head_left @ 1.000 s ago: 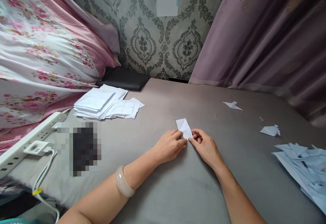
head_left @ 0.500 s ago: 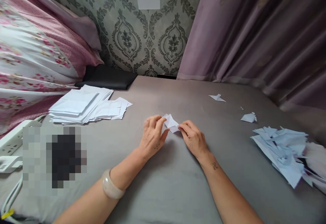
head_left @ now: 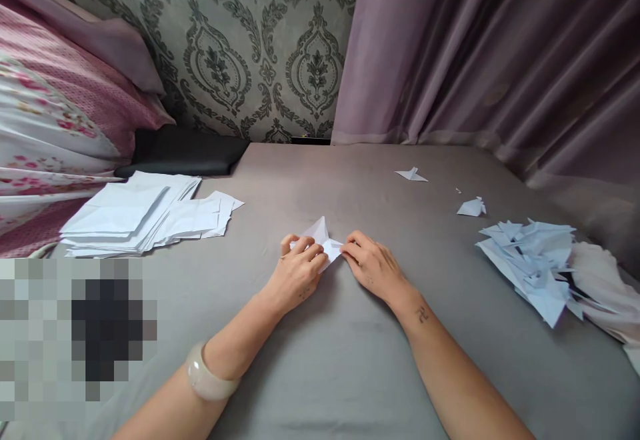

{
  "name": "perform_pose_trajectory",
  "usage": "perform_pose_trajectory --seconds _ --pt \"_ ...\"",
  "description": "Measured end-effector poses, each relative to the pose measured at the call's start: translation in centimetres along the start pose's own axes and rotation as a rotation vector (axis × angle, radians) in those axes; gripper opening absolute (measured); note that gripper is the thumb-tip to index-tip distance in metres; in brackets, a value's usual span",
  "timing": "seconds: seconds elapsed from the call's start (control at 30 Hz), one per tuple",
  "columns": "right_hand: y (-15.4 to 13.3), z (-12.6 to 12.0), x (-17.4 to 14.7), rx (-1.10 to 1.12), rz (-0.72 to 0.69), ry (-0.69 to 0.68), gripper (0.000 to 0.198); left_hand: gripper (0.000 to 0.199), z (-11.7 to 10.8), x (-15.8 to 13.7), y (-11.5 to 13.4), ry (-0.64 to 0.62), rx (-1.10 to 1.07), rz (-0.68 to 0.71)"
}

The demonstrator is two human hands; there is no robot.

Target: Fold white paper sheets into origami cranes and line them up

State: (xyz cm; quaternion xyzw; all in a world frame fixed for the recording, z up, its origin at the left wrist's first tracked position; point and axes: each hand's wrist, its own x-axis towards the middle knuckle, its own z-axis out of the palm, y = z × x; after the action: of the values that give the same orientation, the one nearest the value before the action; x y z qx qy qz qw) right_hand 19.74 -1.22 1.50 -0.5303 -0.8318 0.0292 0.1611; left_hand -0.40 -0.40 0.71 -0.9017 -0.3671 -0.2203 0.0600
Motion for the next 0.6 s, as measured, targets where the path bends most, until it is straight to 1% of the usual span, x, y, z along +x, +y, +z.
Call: perform_pose_trajectory --seconds 0.13,0.27,0.33,0.43,0.5,0.6 --pt "0.1 -0.3 -0.1 0.090 0.091 -0.072 0.019 0.013 0.0 0.1 0.1 -0.047 -0.054 -0.018" --pt "0.1 -0.4 0.1 0.200 0.176 -0.107 0.018 0.021 0.0 0.2 0.4 -0.065 -0.088 -0.031" --pt "0.1 -0.5 0.2 0.232 0.213 -0.109 0.018 0.024 0.1 0.3 0.5 -0.062 -0.108 -0.084" --pt "-0.1 -0.4 0.3 0.253 0.254 -0.100 0.018 0.027 0.5 0.5 0.8 -0.045 -0.140 -0.224" --pt "-0.3 -0.2 0.3 0.248 0.274 -0.086 0.018 0.022 0.8 0.7 0.9 -0.031 -0.156 -0.303" --pt "-0.6 0.2 0.3 0.213 0.299 -0.045 0.015 0.014 1.1 0.8 0.8 -0.028 -0.180 -0.364"
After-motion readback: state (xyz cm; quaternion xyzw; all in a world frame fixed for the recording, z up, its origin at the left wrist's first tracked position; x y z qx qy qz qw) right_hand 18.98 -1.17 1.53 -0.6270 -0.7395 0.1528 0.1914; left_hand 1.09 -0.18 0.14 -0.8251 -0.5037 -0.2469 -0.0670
